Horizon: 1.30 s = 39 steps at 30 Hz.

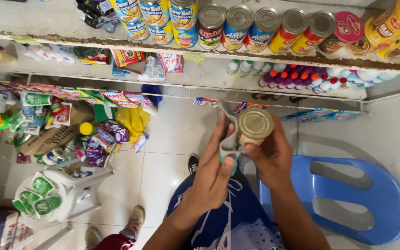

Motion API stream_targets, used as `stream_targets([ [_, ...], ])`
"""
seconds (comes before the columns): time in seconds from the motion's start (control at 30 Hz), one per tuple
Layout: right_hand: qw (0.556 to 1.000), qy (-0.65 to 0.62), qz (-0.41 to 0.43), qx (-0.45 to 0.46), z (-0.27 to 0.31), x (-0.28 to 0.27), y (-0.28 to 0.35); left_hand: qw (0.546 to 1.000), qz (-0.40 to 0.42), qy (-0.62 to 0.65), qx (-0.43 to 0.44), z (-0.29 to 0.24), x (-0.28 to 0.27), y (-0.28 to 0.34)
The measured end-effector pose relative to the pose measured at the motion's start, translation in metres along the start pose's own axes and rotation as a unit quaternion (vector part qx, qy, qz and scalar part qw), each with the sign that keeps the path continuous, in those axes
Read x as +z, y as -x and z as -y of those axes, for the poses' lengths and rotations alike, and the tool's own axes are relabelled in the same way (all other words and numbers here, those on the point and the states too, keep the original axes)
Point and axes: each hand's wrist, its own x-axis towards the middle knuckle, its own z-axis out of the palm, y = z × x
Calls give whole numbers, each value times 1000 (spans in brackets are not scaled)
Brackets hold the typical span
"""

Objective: Wiping a can with a cloth and placing it on a retail shelf.

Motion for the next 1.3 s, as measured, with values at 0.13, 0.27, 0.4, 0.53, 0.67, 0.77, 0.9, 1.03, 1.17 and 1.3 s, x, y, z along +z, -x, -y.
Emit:
stream_targets([
  [0.13, 998, 44, 28, -31, 1, -9, -7, 1000, -5, 26, 5, 5, 9, 0],
  [0.27, 995, -19, 97, 13, 1, -11, -3, 998, -57, -25, -2, 6, 15, -4],
  [0.4, 989, 2, 148, 27, 7, -17, -8, 996, -89, 6, -15, -1, 27, -8],
  [0.53, 991, -10, 137, 5, -4, -40, -19, 995, -96, -6, 7, 1, 47, -7],
  [0.67, 994, -32, 103, -11, -6, -55, -31, 994, -102, -41, 9, 2, 61, -8],
  [0.77, 991, -27, 127, -30, -8, -62, -29, 991, -128, -50, 6, -2, 69, -12],
  [0.9, 978, -61, 199, -10, -8, -75, -18, 980, -180, -81, -22, -1, 82, -19],
  [1.03, 973, -71, 219, 29, -9, -97, -19, 975, -210, -64, -27, 1, 108, -21],
  [1.17, 982, -62, 177, 10, -5, -113, -32, 980, -184, -75, -21, 4, 133, -19],
  [1.3, 986, 3, 156, -52, -3, -125, -43, 984, -163, -72, -14, 4, 145, -23],
])
